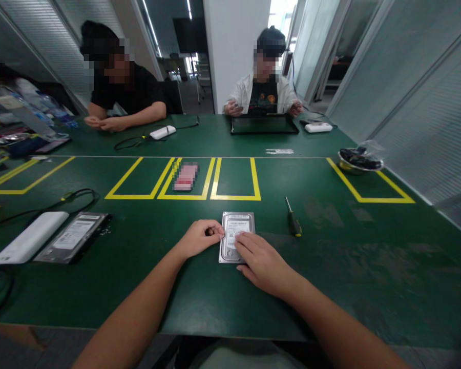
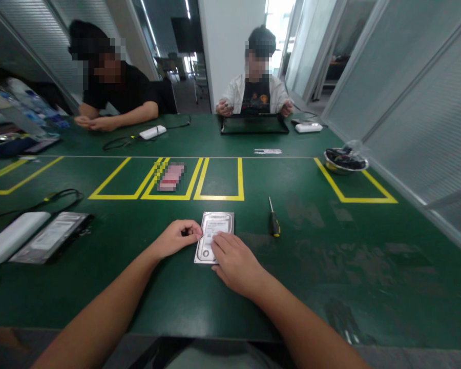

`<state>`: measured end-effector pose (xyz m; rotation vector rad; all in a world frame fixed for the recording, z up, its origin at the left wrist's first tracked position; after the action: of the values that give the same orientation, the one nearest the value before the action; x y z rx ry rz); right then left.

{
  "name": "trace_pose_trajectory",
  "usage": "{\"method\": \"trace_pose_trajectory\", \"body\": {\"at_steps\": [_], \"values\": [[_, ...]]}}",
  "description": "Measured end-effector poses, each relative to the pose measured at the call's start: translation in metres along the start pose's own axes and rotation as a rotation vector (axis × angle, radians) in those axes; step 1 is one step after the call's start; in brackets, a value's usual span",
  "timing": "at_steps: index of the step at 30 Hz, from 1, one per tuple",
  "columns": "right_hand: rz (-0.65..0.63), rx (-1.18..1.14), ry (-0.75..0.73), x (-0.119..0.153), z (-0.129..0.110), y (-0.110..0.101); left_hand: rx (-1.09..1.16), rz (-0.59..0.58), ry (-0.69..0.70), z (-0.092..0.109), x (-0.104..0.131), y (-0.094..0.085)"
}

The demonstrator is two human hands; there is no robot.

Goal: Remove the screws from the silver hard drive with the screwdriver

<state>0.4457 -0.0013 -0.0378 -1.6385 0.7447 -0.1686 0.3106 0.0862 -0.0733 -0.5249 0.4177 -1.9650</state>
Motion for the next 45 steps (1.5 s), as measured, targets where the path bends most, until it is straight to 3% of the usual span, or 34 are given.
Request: {"method": "trace_pose_trajectory", "body": {"at_steps": [10, 15, 25, 31, 35, 45], "values": [[0.033, -0.032, -0.011, 0.001, 0.000, -0.004, 0.009, -0.008, 0.000, 0.002, 0.001, 0.000], [0.140, -0.052, 0.017, 0.006, 0.011, -0.019, 0.009, -0.023, 0.014, 0.001, 0.001, 0.001], [0.227, 0.176, 0.337, 0.023, 0.060, -0.047, -0.008, -0.038, 0.018, 0.000, 0.001, 0.002], [0.202, 0.388, 0.567, 0.041, 0.084, -0.057, -0.018, -0.039, 0.030, -0.001, 0.001, 0.002], [0.104, 0.489, 0.693, 0.053, 0.097, -0.058, -0.003, -0.046, 0.031, -0.002, 0.002, 0.001], [-0.078, 0.400, 0.923, 0.079, 0.132, -0.055, 0.021, -0.071, 0.023, -0.003, 0.002, 0.000]]}}
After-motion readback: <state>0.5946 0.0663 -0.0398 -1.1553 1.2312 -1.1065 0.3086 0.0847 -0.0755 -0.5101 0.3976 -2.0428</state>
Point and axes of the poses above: each hand's wrist, its own x-axis away from the middle knuckle, its own y-axis out of the palm, z = x × y, the point moved 9 cm from there along -x, towards the middle knuckle, and after that the axes turned 10 degrees about -y, right-handed, at the moved point
